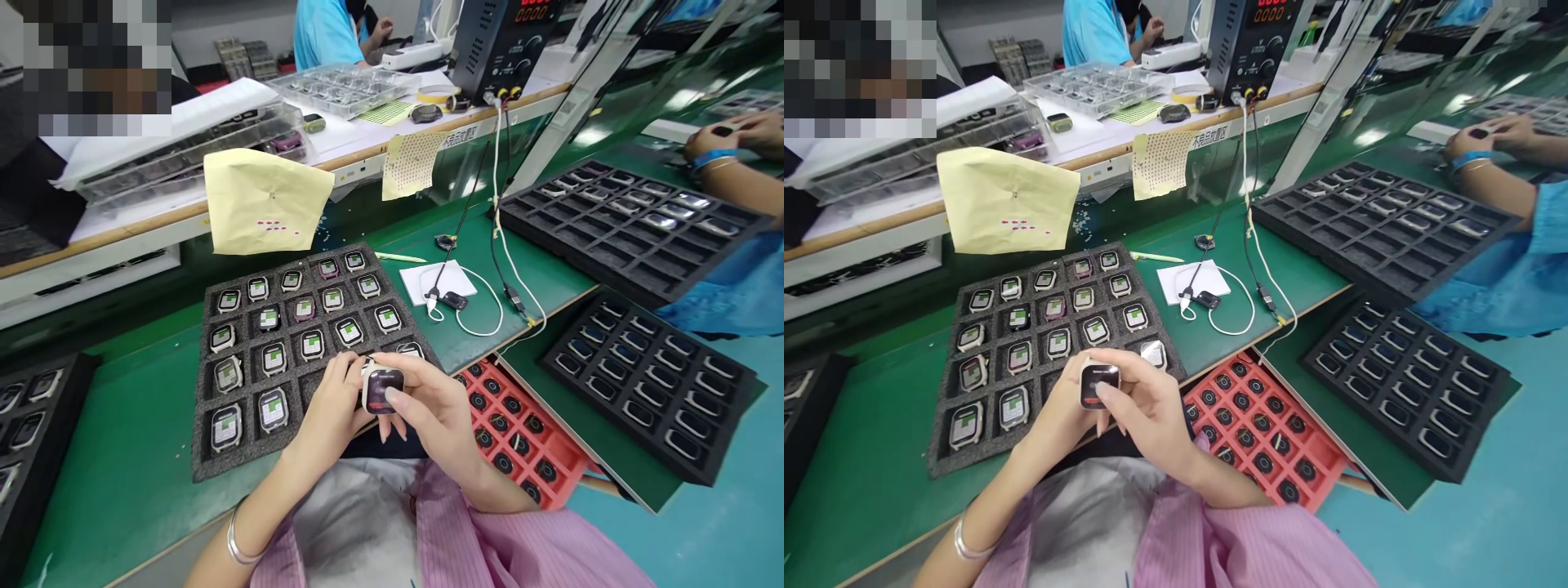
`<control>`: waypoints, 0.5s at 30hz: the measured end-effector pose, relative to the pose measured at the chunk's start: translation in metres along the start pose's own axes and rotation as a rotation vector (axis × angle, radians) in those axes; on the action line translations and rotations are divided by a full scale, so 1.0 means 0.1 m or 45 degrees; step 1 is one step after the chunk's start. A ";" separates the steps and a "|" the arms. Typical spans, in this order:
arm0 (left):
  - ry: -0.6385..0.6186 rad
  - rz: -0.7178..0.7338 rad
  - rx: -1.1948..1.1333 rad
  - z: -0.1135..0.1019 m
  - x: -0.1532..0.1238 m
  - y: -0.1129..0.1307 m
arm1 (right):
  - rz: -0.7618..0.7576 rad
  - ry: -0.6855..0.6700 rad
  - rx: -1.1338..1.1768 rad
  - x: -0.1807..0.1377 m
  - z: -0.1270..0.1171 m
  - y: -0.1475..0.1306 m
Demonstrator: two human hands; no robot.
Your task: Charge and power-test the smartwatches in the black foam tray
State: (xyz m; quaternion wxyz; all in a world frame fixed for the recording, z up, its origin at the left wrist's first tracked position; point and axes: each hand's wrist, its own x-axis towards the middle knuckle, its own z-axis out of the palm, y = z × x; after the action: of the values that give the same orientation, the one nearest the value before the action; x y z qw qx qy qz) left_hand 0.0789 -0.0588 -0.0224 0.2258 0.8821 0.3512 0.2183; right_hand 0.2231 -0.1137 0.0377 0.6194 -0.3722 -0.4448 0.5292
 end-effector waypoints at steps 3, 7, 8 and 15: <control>0.036 -0.010 -0.048 0.00 -0.01 0.01 | 0.008 0.000 0.031 0.01 0.02 -0.01; 0.089 -0.081 -0.129 -0.02 -0.04 0.04 | -0.016 -0.034 0.076 -0.03 0.07 -0.09; 0.103 -0.098 -0.151 -0.02 -0.05 0.04 | -0.020 -0.077 0.113 -0.06 0.10 -0.13; 0.140 -0.131 -0.119 0.02 -0.04 0.04 | -0.106 -0.246 -0.027 -0.47 0.27 -0.49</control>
State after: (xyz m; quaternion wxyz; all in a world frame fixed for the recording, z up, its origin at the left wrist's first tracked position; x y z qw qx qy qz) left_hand 0.0787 -0.0648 -0.0226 0.2580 0.8380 0.3974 0.2706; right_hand 0.2118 -0.1681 0.0847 0.5910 -0.3074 -0.5231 0.5317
